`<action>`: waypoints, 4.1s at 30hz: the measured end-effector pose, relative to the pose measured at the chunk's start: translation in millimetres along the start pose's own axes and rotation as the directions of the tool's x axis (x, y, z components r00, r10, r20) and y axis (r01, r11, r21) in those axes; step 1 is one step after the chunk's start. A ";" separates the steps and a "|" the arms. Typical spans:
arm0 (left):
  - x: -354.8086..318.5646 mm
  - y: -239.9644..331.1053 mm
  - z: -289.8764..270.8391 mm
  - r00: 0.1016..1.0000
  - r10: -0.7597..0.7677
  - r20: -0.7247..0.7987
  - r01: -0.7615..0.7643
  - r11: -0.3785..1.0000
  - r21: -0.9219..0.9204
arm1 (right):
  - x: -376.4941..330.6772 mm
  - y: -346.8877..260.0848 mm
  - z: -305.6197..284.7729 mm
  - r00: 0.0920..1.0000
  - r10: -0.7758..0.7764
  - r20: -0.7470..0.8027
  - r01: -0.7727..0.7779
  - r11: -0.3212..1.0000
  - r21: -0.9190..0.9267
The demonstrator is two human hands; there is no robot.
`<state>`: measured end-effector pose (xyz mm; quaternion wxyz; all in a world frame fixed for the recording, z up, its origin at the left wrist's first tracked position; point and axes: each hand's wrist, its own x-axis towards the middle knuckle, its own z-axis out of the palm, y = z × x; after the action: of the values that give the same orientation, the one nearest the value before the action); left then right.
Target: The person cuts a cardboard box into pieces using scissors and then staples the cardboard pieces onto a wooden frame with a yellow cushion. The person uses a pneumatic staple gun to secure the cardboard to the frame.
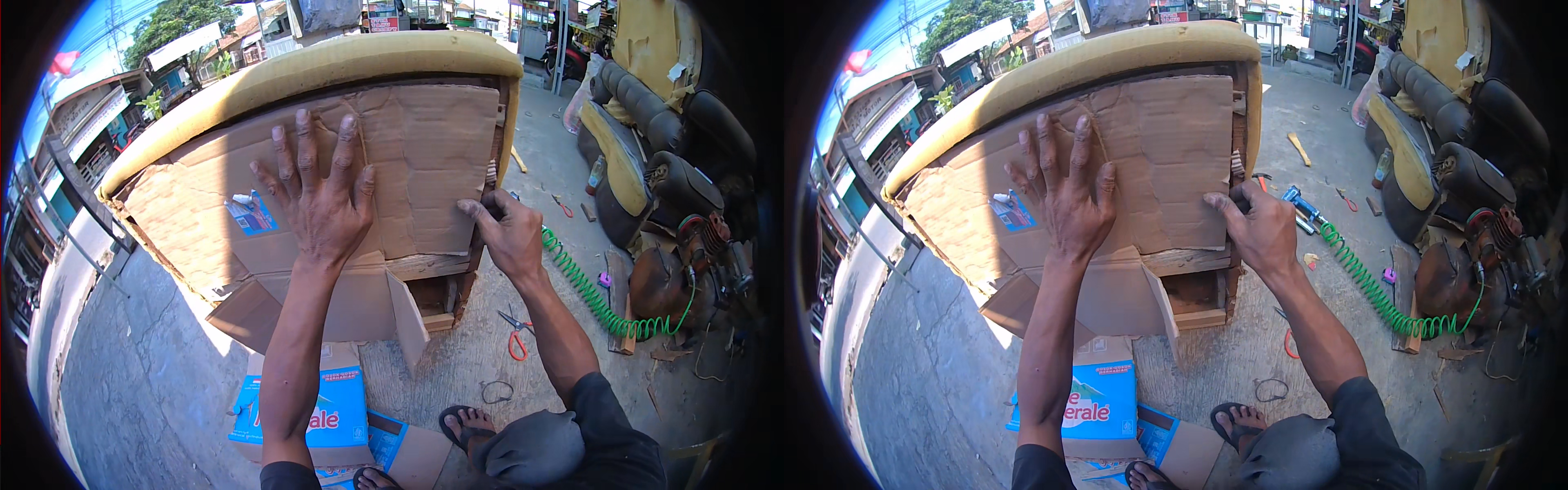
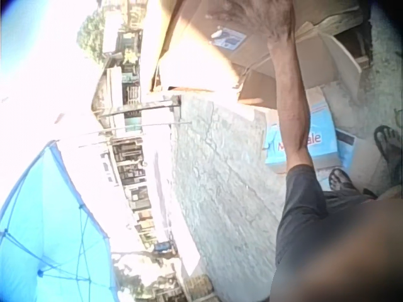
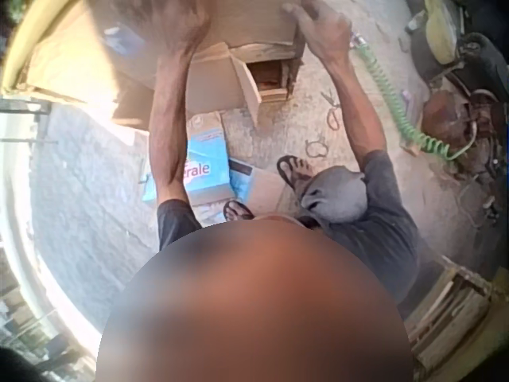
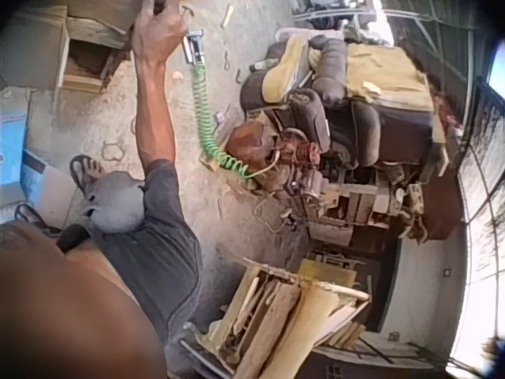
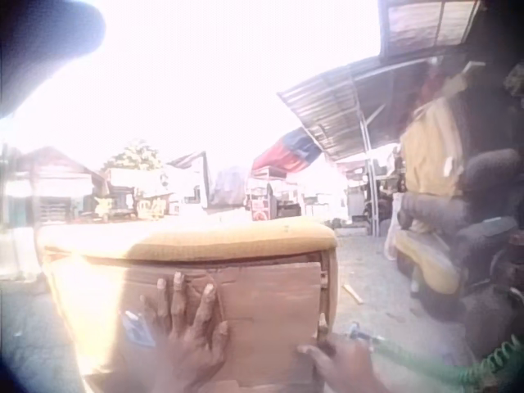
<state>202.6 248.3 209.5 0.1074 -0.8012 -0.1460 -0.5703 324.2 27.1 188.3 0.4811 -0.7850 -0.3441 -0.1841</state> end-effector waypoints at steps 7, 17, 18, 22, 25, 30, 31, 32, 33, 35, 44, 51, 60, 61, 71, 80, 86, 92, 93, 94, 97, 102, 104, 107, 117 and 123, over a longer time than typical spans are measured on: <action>-5.9 -7.1 8.5 1.000 -0.015 -0.013 0.015 0.999 0.036 | -7.1 2.9 -3.1 0.999 -0.049 -0.007 0.049 0.999 -0.008; -12.5 -20.8 13.7 0.999 -0.042 -0.011 0.042 0.999 0.016 | -146.1 16.6 50.0 0.909 -0.114 0.400 0.093 0.993 0.072; -12.4 -22.5 10.4 1.000 -0.007 0.000 0.007 0.999 0.035 | -144.6 21.0 52.7 0.890 0.069 0.451 -0.113 0.991 0.070; -6.4 -13.2 11.1 0.999 0.025 -0.039 -0.026 0.999 -0.030 | -117.0 59.4 50.1 0.971 0.067 0.230 -0.081 0.995 0.051; -14.2 -25.1 1.6 0.999 0.019 -0.030 -0.021 0.996 -0.085 | -106.0 72.1 52.6 0.976 0.092 0.199 -0.031 0.957 -0.290; -19.4 -38.3 -0.4 1.000 0.019 -0.023 -0.022 0.993 -0.118 | -99.1 87.6 59.3 0.970 0.132 0.206 -0.078 0.965 -0.249; -18.3 -38.6 0.4 1.000 0.022 -0.019 -0.025 0.993 -0.116 | -98.1 90.8 61.0 0.968 0.143 0.204 -0.087 0.961 -0.262; -17.9 -36.8 2.3 1.000 0.024 -0.013 -0.026 0.992 -0.126 | -98.6 93.9 59.0 0.966 0.164 0.199 -0.103 0.953 -0.286; -19.0 -35.5 3.5 1.000 0.027 -0.007 -0.027 0.990 -0.138 | -98.1 94.9 59.2 0.966 0.154 0.210 -0.096 0.960 -0.262; -24.3 -36.1 5.1 1.000 0.021 0.012 -0.019 0.993 -0.114 | -97.6 94.5 59.8 0.967 0.145 0.210 -0.096 0.969 -0.227; -16.3 -21.6 -3.4 0.998 0.067 -0.015 -0.068 0.990 -0.124 | -121.1 97.0 30.8 0.971 -0.052 0.234 0.068 0.996 -0.062; -9.2 -13.7 5.7 0.998 0.037 -0.051 -0.042 0.994 -0.105 | -116.5 117.0 26.1 0.977 0.083 0.197 -0.090 0.996 0.027; 1.5 -10.5 4.1 0.996 0.060 -0.067 -0.062 0.998 -0.029 | -89.2 125.9 29.7 0.961 0.158 0.229 -0.123 0.979 -0.161; 2.4 -10.1 3.5 0.996 0.059 -0.071 -0.061 0.998 -0.026 | -86.4 124.6 28.8 0.947 0.197 0.255 -0.142 0.965 -0.219; 45.0 -18.4 -35.2 0.992 0.115 -0.059 -0.117 0.992 -0.048 | -116.4 105.5 29.5 0.953 0.139 0.268 -0.198 0.958 0.207; 69.7 -114.0 -160.2 0.939 -0.336 0.072 0.278 0.622 -0.732 | -65.3 21.4 -32.6 0.996 -0.083 -0.034 0.089 0.897 0.432; -10.4 -273.6 -147.4 0.662 -0.749 0.016 0.457 0.386 -0.801 | 36.2 -90.7 -36.4 0.745 -0.664 -0.062 0.631 0.732 -0.257; -110.6 -347.9 -112.2 0.456 -0.878 0.144 0.504 0.122 -0.855 | 26.3 -47.9 -37.1 0.666 -0.721 -0.190 0.437 0.584 -0.684; -115.3 -346.5 -105.7 0.436 -0.890 0.132 0.491 0.113 -0.864 | 28.8 -37.8 -37.3 0.702 -0.685 -0.197 0.417 0.619 -0.666; -120.4 -343.6 -98.3 0.413 -0.902 0.127 0.484 0.099 -0.870 | 30.2 -28.2 -37.2 0.740 -0.642 -0.199 0.392 0.653 -0.648; -134.3 -352.8 -84.8 0.362 -0.924 0.121 0.474 0.071 -0.877 | 40.3 -7.0 -21.3 0.803 -0.559 -0.208 0.375 0.744 -0.553; -158.0 -369.4 -58.8 0.318 -0.937 0.147 0.479 0.024 -0.878 | 53.9 -22.7 -15.4 0.776 -0.548 -0.311 0.419 0.818 -0.395; -164.7 -371.3 -55.6 0.329 -0.932 0.151 0.428 0.005 -0.904 | 58.2 -29.5 -10.4 0.753 -0.570 -0.330 0.432 0.806 -0.406; -166.7 -375.5 -50.6 0.313 -0.944 0.105 0.445 0.048 -0.894 | 66.5 -35.4 -8.5 0.731 -0.583 -0.353 0.448 0.802 -0.395; -137.7 -339.3 -48.7 0.361 -0.929 -0.087 0.608 0.305 -0.733 | 73.3 -34.2 -11.4 0.668 -0.650 -0.361 0.503 0.753 -0.425; -67.2 -308.3 -65.7 0.526 -0.789 -0.319 0.632 0.613 -0.474 | 74.0 -34.0 0.3 0.660 -0.656 -0.366 0.504 0.748 -0.431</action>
<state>14.1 506.6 169.1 -0.2269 -0.4978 -0.3422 -0.7639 351.2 64.5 255.5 0.3454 -0.6187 -0.4120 -0.5729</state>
